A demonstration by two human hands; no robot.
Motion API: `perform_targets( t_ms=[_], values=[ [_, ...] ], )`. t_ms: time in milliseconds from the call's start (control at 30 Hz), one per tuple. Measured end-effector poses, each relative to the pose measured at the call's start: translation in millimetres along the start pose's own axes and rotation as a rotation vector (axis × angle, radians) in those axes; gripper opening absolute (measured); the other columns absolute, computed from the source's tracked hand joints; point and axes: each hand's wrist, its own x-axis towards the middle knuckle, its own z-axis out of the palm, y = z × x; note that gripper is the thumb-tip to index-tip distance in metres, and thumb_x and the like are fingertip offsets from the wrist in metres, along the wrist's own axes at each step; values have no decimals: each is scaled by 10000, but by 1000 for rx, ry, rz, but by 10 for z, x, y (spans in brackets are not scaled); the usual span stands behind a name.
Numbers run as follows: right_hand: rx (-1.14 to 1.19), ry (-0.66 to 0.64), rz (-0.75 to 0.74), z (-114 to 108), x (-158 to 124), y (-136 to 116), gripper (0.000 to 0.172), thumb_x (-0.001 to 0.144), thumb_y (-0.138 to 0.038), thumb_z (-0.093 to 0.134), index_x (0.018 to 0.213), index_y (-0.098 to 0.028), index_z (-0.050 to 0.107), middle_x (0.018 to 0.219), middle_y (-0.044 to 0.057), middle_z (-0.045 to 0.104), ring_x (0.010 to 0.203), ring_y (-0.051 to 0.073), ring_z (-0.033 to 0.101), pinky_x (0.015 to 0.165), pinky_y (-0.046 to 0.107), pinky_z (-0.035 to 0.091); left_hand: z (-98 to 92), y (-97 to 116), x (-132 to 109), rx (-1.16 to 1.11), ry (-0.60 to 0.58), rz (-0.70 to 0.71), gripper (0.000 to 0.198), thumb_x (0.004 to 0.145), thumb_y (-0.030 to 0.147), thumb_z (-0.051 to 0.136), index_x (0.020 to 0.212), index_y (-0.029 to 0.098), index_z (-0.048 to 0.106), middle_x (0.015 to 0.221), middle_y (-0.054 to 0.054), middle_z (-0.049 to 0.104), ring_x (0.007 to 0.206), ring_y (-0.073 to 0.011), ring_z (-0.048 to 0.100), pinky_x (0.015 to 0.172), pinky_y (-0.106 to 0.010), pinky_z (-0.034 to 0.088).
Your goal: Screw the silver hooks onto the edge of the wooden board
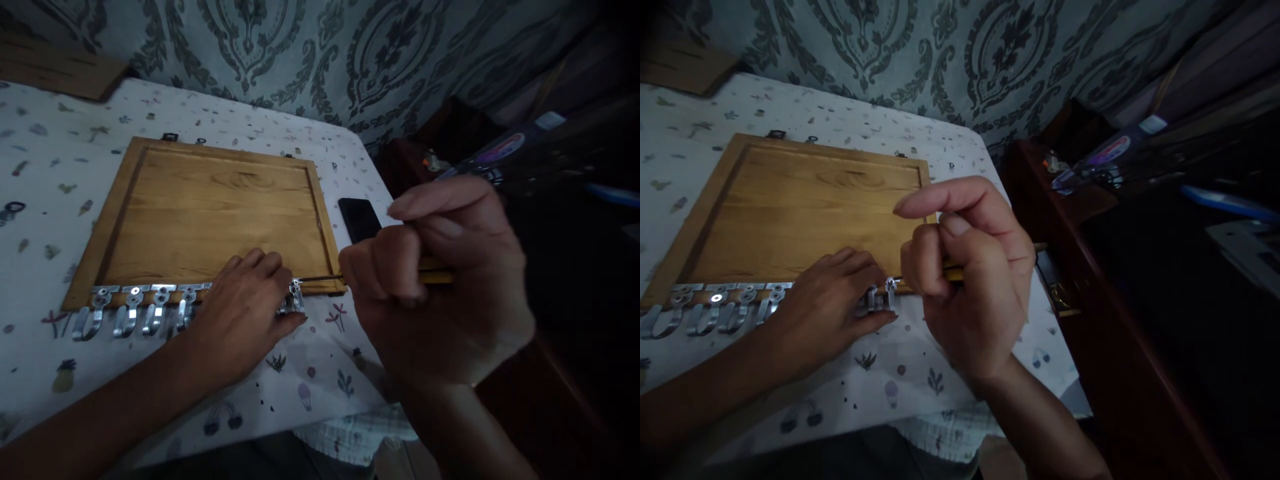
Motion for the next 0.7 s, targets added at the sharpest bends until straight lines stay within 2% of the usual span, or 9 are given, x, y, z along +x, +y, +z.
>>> perform_targets(
  t_ms=[133,333,700],
  values=[
    [3,-29,28,-29,6,-35,251,857,-136,515,747,-222,723,388,-100,259,326,59,136,368,218,217,8,-2,-2,-11,-4,0,245,875,371,745,976,158,678,1016,-76,656,1015,-298,581,858,-470,472],
    [52,29,73,-34,-42,18,299,843,-106,464,739,-204,726,386,-96,248,337,53,138,378,186,233,27,-2,-2,6,18,-5,245,861,368,757,962,159,682,1004,-73,661,1009,-296,587,857,-465,476],
    [37,29,67,-46,-34,26,244,848,-133,504,747,-212,711,395,-98,243,342,59,139,393,210,235,32,-2,-1,-11,26,-1,243,850,361,765,959,158,687,1012,-71,663,1012,-296,590,862,-472,484]
  ],
)
